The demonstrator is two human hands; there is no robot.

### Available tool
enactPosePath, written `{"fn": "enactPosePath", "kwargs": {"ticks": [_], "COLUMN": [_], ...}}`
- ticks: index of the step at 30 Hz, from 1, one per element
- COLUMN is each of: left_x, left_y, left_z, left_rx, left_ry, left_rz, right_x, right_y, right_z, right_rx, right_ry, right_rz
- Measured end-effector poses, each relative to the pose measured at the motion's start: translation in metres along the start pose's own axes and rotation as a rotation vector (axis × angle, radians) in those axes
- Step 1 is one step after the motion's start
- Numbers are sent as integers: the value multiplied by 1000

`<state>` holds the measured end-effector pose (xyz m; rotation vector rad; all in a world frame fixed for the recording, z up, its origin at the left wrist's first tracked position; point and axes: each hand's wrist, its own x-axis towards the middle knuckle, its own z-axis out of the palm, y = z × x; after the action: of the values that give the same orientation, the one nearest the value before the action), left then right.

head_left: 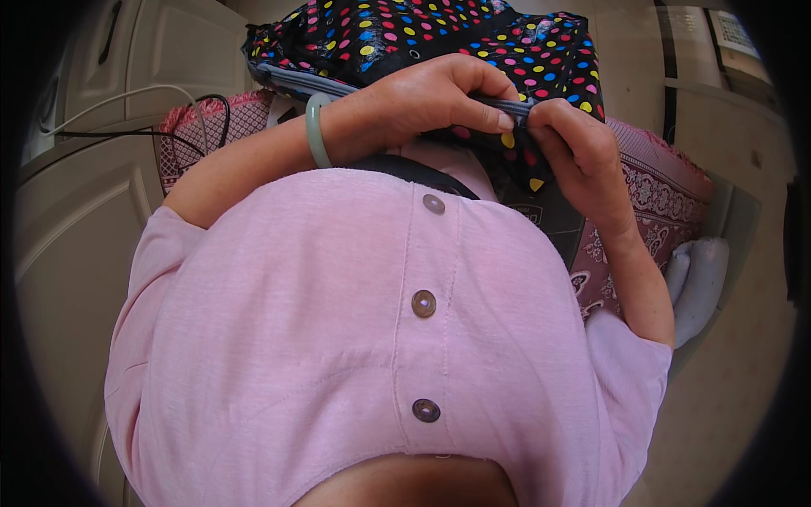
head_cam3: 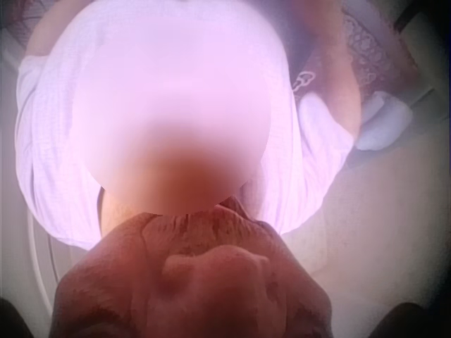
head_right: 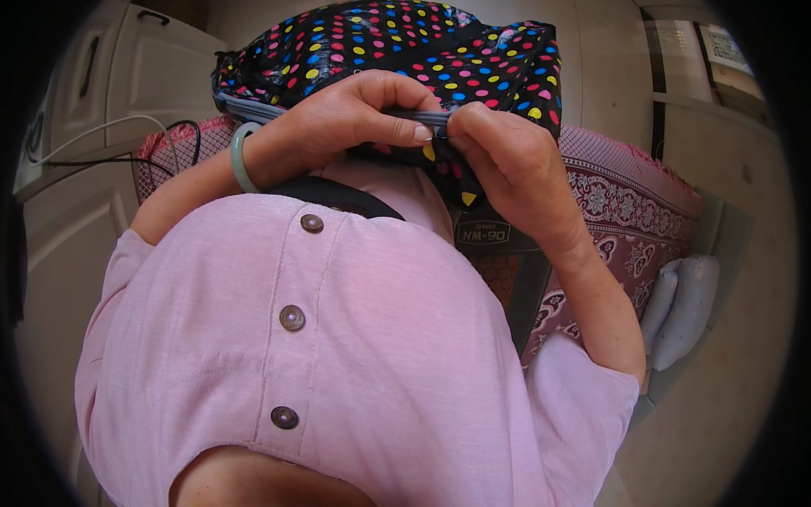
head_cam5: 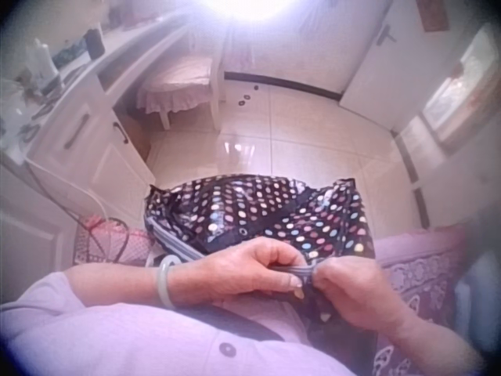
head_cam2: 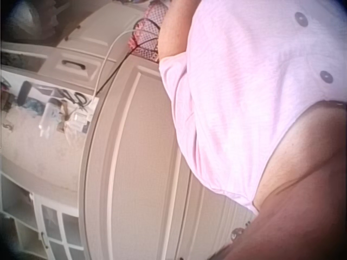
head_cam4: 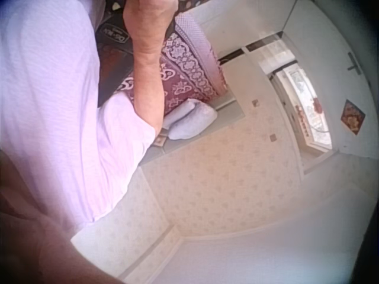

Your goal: The person uses their hands to fix a loose zipper or seam on a polka-dot bag, pressing the edges together and moving the fabric to ensure the closure is secure.

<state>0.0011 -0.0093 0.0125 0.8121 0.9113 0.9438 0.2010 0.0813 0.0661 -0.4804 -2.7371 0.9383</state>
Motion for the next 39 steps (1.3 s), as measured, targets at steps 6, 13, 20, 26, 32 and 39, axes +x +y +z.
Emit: {"fn": "enactPosePath", "kwargs": {"ticks": [6,13,20,26,32,39], "left_x": [1,5,4,9,6,7], "left_y": [0,-2,-2,-13,-6,-10], "left_z": [-2,-6,-8,-8,-4,2], "left_rx": [-4,-61,-98,-136,-142,-80], "left_ry": [-16,-48,-58,-26,-23,40], "left_rz": [70,81,105,153,150,232], "right_x": [4,3,7,21,32,44], "right_y": [-4,-7,-11,-18,-33,-47], "right_z": [-5,7,11,4,-17,-19], "right_rx": [-101,-11,-7,-192,-472,-362], "right_ry": [18,97,171,6,-193,-33], "right_rz": [-48,65,62,-155,-206,-376]}}
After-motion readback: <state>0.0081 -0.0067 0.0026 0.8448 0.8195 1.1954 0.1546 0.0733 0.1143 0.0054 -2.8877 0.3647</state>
